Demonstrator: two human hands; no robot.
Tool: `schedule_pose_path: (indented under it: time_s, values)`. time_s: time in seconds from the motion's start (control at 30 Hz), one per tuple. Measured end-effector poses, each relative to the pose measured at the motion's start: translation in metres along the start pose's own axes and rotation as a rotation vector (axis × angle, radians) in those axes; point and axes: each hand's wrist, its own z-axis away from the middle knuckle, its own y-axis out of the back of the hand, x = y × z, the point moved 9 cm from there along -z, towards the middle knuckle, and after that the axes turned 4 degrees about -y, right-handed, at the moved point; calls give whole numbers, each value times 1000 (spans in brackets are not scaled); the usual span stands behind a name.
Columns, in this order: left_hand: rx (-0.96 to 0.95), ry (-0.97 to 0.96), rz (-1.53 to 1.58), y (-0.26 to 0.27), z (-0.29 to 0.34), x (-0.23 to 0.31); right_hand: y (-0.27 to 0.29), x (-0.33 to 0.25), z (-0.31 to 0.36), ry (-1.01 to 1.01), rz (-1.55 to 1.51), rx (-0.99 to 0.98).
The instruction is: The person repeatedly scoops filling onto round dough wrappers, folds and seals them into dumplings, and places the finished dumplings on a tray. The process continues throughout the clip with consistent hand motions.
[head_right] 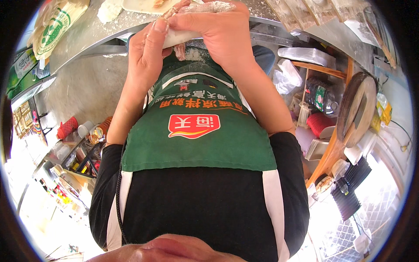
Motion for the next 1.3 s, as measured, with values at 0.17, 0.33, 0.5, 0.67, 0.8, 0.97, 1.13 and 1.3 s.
schedule_pose_path:
  time_s: [0.17, 0.33, 0.5, 0.67, 0.8, 0.97, 1.13, 1.3]
  values:
    - [96, 81, 30, 13, 3, -23, -3, 12, 2, -252, -353, 118]
    - [176, 159, 318, 13, 3, -34, -2, 29, 7, -409, -424, 92]
    - [71, 114, 379, 0, 2, -23, -8, -3, 7, -215, -351, 114]
    - [8, 57, 320, 2, 0, -18, -1, -17, 9, -90, -86, 151]
    - [44, 18, 357, -2, 0, -16, -3, -8, 3, -168, -165, 59]
    - [34, 120, 301, -6, 4, -10, 2, 0, 5, -143, -222, 88]
    - [41, 252, 348, -1, 4, -26, 4, -25, 12, 226, 425, 185]
    - [95, 220, 313, 6, 0, -28, -20, 0, 6, -195, -169, 61]
